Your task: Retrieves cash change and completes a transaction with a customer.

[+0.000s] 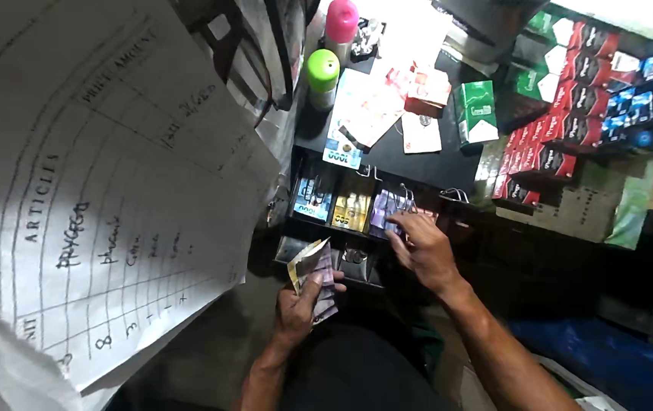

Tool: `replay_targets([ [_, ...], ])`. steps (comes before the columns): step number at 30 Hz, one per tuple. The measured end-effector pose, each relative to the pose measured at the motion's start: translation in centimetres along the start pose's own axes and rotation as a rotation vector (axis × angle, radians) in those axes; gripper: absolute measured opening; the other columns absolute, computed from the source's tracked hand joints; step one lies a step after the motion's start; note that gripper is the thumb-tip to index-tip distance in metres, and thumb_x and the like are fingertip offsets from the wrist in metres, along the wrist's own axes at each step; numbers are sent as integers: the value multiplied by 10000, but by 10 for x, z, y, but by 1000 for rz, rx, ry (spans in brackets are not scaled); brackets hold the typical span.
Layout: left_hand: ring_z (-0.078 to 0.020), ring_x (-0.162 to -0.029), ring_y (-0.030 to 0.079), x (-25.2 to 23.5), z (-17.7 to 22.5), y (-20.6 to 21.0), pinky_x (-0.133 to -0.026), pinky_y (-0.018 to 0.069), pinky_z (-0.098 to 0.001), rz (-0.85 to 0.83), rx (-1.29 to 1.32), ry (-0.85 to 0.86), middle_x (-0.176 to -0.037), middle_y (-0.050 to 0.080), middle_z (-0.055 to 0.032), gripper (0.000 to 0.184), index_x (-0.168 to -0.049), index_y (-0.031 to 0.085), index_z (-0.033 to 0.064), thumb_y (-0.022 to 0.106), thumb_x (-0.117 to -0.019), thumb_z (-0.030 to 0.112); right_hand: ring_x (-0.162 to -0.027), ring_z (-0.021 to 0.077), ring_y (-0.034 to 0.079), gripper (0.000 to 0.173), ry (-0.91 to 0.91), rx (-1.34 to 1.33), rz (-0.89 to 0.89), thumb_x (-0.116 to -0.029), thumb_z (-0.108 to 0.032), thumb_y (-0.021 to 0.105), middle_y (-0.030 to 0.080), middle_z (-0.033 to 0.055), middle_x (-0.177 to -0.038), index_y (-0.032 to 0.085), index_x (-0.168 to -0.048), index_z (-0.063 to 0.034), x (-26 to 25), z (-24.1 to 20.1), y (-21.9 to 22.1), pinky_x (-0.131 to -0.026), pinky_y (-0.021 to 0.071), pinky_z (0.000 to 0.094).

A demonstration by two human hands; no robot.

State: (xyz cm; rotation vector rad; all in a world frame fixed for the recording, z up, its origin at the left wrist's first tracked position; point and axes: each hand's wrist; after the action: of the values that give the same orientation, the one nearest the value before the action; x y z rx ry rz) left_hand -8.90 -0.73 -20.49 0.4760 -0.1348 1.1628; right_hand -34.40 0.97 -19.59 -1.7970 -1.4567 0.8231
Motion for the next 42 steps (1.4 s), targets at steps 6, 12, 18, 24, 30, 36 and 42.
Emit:
replay_targets([
  [6,-285,-908,773,-13,8,8,-841,650,-420,0,3,39,-1049,768,-189,307,-1154,614,-121,364,-1049,23,-1065,484,637,221,-28,378,-208,-951,-127,652,691,263,-1126,737,-1111,0,-27,32,26,-840,508,594],
  [12,-252,-861,768,-31,14,20,-806,655,-406,-19,34,13,-1010,769,-154,340,-1182,582,-111,334,-1095,105,-1221,294,639,289,-95,-72,258,-1005,-163,601,692,178,-1269,735,-1222,-26,15,-18,-10,-1054,519,453],
  [18,-19,-765,700,-36,17,39,-755,612,-239,-31,-123,-4,-816,714,59,258,-1047,615,8,536,-1040,253,-1222,334,638,227,-265,32,37,-1017,-256,612,716,118,-1269,761,-1145,-143,57,-68,19,-987,530,464],
  [24,-67,-811,733,-30,15,25,-795,630,-260,97,-212,18,-870,751,-14,139,-1087,646,-36,575,-1014,59,-1202,306,666,320,-225,-81,-22,-1048,-251,559,710,160,-1248,732,-1200,-28,25,-23,-10,-1030,547,477],
  [30,-70,-788,735,-25,14,13,-771,634,-263,152,-227,38,-847,750,0,126,-1056,661,-18,577,-1010,64,-1208,500,572,459,-14,513,-312,-995,-286,635,606,294,-1329,631,-1324,34,-32,21,20,-920,446,635],
  [36,-56,-767,732,-29,15,12,-746,632,-251,166,-243,27,-820,747,11,143,-1018,675,5,556,-1026,84,-1073,439,651,242,-90,252,-14,-996,-166,620,697,222,-1154,749,-1146,-25,-21,38,20,-870,536,568],
  [42,-80,-763,731,-41,13,22,-748,631,-271,97,-236,-14,-821,741,-17,190,-1020,669,-8,519,-1048,103,-1207,300,646,293,-56,-18,281,-1029,-186,593,691,186,-1271,737,-1228,-27,23,-11,-11,-1040,528,437],
])
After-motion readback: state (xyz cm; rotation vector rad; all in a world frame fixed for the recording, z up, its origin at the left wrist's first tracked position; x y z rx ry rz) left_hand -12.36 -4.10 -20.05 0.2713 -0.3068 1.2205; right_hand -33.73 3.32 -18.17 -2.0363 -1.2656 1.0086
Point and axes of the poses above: each hand's wrist, its own x-axis away from the middle knuckle, its own y-axis out of the palm, z = x × y
